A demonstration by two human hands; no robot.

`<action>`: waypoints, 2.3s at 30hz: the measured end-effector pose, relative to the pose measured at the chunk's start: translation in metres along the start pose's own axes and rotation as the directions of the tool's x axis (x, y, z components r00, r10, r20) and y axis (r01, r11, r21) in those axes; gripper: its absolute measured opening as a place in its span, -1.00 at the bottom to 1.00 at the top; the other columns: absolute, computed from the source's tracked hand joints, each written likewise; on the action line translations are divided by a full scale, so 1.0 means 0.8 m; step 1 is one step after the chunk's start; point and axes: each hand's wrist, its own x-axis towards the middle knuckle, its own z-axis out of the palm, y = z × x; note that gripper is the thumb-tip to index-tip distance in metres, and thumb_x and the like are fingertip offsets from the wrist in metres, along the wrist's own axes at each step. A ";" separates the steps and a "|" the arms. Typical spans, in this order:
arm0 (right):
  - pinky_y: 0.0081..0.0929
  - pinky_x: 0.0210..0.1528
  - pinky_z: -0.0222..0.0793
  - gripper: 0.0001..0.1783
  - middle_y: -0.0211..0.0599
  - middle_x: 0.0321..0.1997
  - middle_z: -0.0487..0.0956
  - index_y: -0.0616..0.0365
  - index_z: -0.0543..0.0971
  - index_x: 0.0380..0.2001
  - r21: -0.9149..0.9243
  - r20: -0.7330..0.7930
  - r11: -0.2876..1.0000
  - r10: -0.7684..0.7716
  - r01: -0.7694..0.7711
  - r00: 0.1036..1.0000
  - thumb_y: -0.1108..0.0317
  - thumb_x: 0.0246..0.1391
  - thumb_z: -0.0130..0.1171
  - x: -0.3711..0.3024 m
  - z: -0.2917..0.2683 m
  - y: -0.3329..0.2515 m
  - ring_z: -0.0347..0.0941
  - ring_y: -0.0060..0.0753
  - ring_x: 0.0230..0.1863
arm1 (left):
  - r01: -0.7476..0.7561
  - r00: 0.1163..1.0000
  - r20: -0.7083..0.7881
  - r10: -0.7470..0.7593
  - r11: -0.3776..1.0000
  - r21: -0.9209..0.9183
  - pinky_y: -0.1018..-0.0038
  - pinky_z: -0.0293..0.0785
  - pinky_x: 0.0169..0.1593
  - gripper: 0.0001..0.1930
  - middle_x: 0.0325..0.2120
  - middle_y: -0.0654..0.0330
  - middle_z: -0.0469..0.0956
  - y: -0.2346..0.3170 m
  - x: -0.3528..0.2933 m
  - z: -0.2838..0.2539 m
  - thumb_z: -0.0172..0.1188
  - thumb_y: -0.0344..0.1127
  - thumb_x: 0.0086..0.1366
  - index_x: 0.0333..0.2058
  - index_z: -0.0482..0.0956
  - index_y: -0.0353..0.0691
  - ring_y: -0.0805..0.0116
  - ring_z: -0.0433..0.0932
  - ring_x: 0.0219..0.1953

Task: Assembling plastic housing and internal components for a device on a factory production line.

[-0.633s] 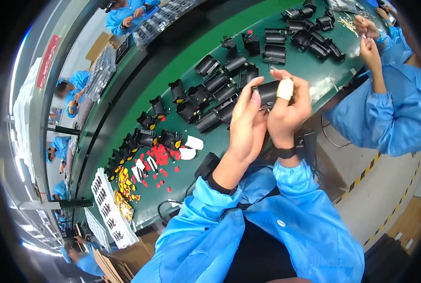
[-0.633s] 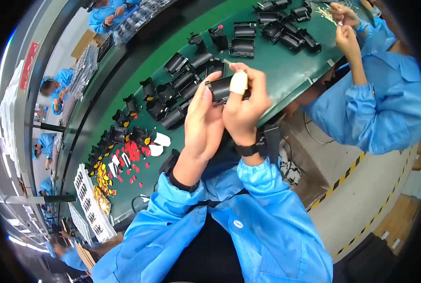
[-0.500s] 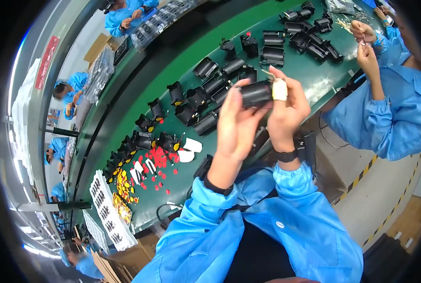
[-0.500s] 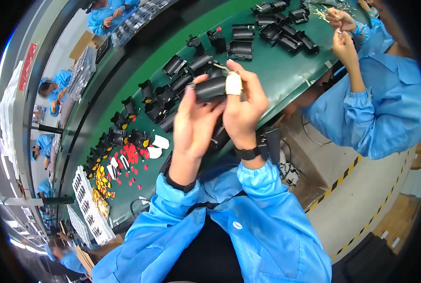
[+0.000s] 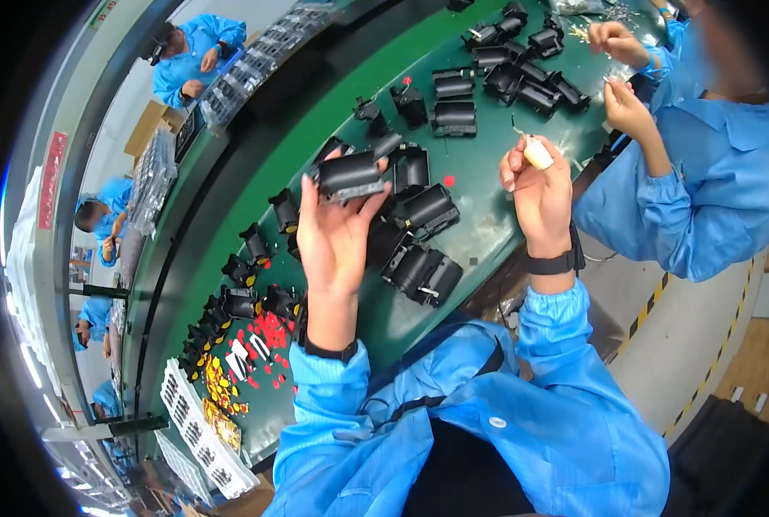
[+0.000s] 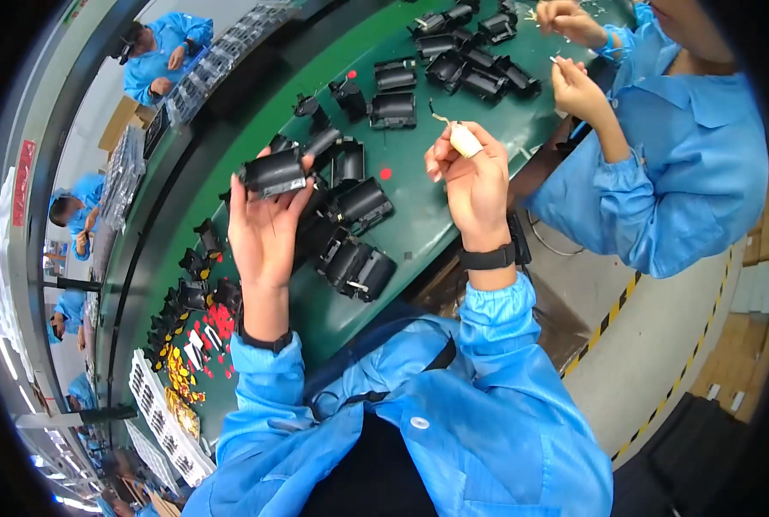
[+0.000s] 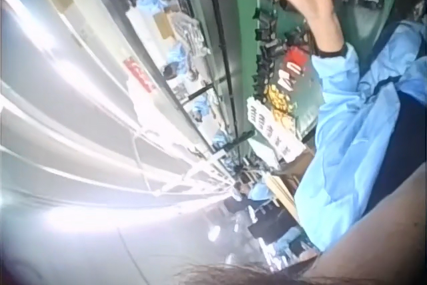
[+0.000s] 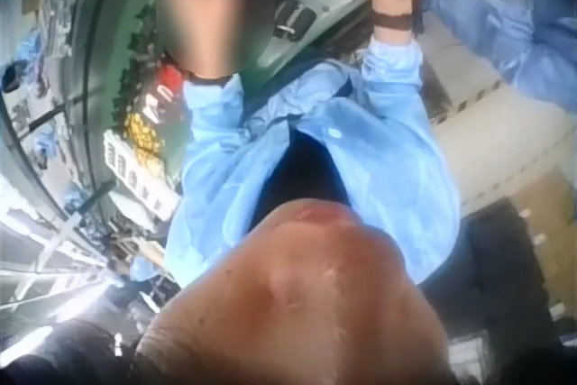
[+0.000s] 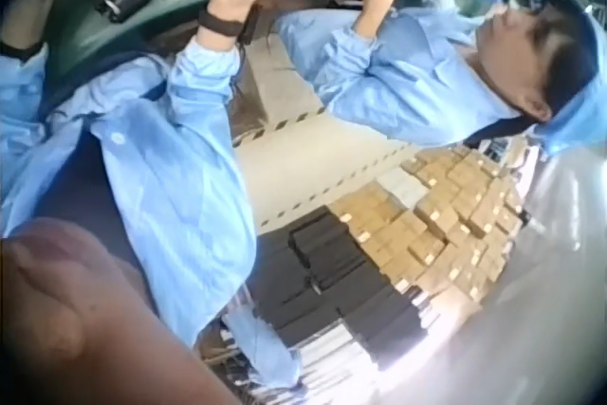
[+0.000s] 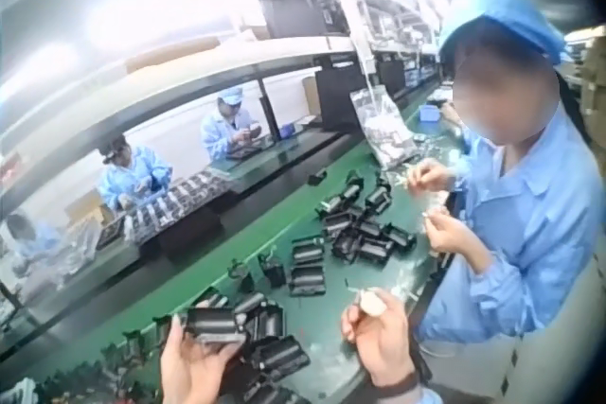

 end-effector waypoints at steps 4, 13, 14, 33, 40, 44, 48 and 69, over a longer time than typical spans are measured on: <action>-0.40 -0.34 0.37 -0.82 -0.19 -0.38 0.55 0.29 0.54 -0.25 0.027 -0.053 0.998 0.051 -0.049 0.997 0.38 0.27 0.03 0.003 -0.020 0.020 0.49 -0.24 -0.36 | 0.057 0.997 0.057 -0.058 0.998 0.018 -0.08 0.39 0.25 -0.52 0.07 -0.17 0.45 -0.001 0.025 0.010 -0.13 -0.04 0.52 0.18 0.32 -0.32 -0.15 0.44 0.18; -0.48 -0.45 0.34 -0.82 -0.18 -0.42 0.52 0.32 0.53 -0.29 -0.018 -0.092 0.992 0.127 -0.129 0.988 0.39 0.25 0.02 -0.006 -0.002 0.013 0.46 -0.30 -0.45 | -0.008 0.965 0.258 -0.048 0.977 0.212 0.09 0.41 0.22 -0.42 0.07 0.01 0.48 -0.004 0.026 0.008 0.15 -0.35 0.28 0.27 0.29 -0.31 0.16 0.48 0.12; -0.50 -0.50 0.30 -0.82 -0.19 -0.45 0.51 0.32 0.53 -0.29 -0.067 -0.057 0.989 0.131 -0.135 0.990 0.40 0.24 0.03 -0.016 0.009 0.009 0.44 -0.33 -0.49 | 0.013 0.963 0.259 -0.067 0.979 0.205 0.17 0.42 0.20 -0.37 0.06 0.02 0.49 -0.003 0.024 0.006 0.22 -0.43 0.20 0.26 0.30 -0.32 0.22 0.50 0.10; -0.66 -0.67 0.19 -0.86 -0.37 -0.64 0.51 0.32 0.55 -0.49 -0.524 0.085 0.833 0.257 -0.176 0.963 0.47 0.08 0.09 -0.021 0.121 -0.011 0.39 -0.60 -0.68 | -0.192 0.900 0.436 0.006 0.904 0.382 0.27 0.18 0.34 -0.28 0.12 -0.10 0.50 -0.003 0.033 -0.012 0.40 -0.46 -0.16 0.10 0.51 -0.46 0.12 0.39 0.24; -0.65 -0.66 0.25 -0.86 -0.33 -0.61 0.54 0.32 0.57 -0.46 -0.512 0.079 0.846 0.217 -0.147 0.973 0.49 0.11 0.09 -0.025 0.124 -0.004 0.44 -0.58 -0.66 | -0.184 0.904 0.427 0.002 0.905 0.384 0.26 0.18 0.35 -0.29 0.13 -0.09 0.49 -0.001 0.029 -0.008 0.42 -0.52 -0.17 0.09 0.52 -0.45 0.13 0.38 0.25; -0.63 -0.65 0.29 -0.87 -0.27 -0.59 0.56 0.35 0.58 -0.43 -0.396 0.049 0.905 0.187 -0.153 0.981 0.52 0.13 0.08 -0.035 0.128 0.013 0.47 -0.52 -0.65 | -0.214 0.911 0.411 0.041 0.897 0.386 0.25 0.22 0.34 -0.29 0.14 -0.09 0.48 -0.002 0.029 -0.010 0.44 -0.57 -0.16 0.09 0.52 -0.44 0.13 0.37 0.26; -0.62 -0.64 0.31 -0.84 -0.24 -0.56 0.56 0.37 0.58 -0.42 -0.311 -0.009 0.939 0.152 -0.147 0.988 0.52 0.18 0.06 -0.042 0.132 0.026 0.48 -0.47 -0.64 | -0.232 0.911 0.409 0.052 0.884 0.406 0.23 0.26 0.32 -0.29 0.17 -0.08 0.44 -0.001 0.029 -0.008 0.45 -0.59 -0.15 0.10 0.52 -0.44 0.14 0.36 0.27; -0.68 -0.62 0.23 -0.82 -0.33 -0.58 0.54 0.33 0.58 -0.44 -0.204 -0.072 0.970 0.120 -0.133 0.990 0.46 0.20 0.09 -0.045 0.142 0.059 0.43 -0.57 -0.65 | -0.249 0.940 0.327 0.095 0.847 0.470 0.21 0.42 0.19 -0.32 0.21 -0.06 0.38 -0.011 0.022 -0.003 0.45 -0.61 -0.07 0.13 0.49 -0.43 0.17 0.36 0.25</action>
